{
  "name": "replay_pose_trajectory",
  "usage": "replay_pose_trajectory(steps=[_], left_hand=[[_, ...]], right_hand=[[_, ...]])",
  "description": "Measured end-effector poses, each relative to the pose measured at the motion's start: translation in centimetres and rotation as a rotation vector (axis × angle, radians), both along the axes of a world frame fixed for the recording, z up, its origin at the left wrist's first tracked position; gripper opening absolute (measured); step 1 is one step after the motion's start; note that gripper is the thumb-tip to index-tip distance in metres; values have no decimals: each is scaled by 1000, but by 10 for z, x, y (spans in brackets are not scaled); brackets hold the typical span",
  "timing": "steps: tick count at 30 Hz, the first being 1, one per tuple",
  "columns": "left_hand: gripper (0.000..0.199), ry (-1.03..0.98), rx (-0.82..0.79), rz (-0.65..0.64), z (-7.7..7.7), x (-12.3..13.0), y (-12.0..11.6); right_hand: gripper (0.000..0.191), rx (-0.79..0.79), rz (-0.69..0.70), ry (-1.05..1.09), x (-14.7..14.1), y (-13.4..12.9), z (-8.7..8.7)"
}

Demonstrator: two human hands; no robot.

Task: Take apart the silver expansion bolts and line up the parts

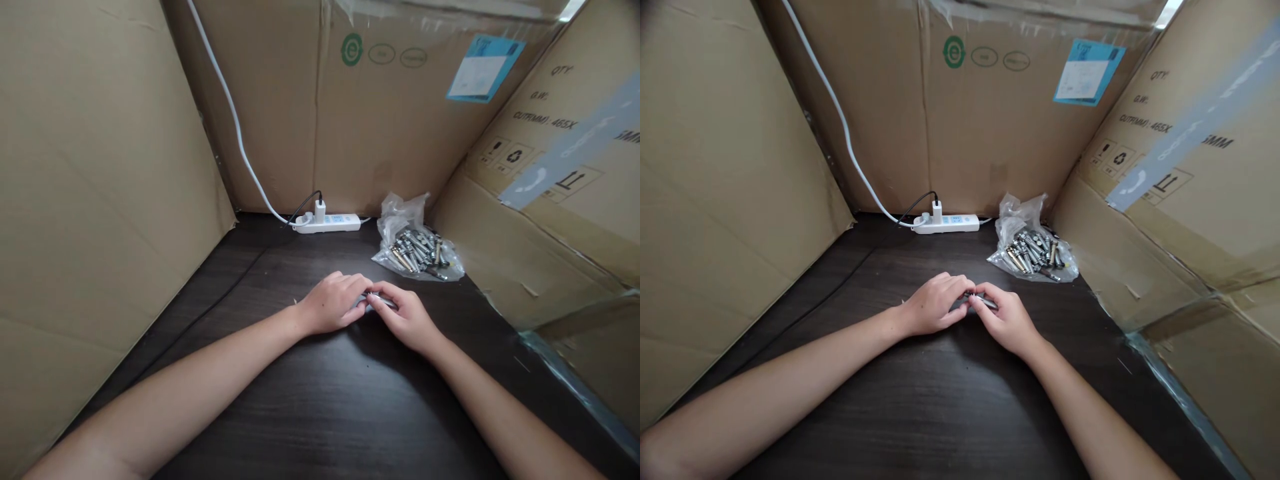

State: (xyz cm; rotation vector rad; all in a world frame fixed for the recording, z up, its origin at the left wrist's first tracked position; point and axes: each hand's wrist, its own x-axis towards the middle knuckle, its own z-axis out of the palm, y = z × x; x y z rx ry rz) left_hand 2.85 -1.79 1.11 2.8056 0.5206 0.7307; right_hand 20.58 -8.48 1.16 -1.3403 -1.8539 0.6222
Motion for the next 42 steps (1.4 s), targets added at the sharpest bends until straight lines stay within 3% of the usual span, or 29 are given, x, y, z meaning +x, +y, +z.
replay_pose_trajectory(steps=[7,23,42], left_hand=[[12,-16,-45,47,-1,0,1],[18,-25,-293,3,1,-4,0],[15,-24,-199,4,-3,-1,-1]], right_hand=[[25,1,-13,-17,2,1,-1],[28,-7,-17,-27,3,1,1],[26,-86,50,40,3,0,4]])
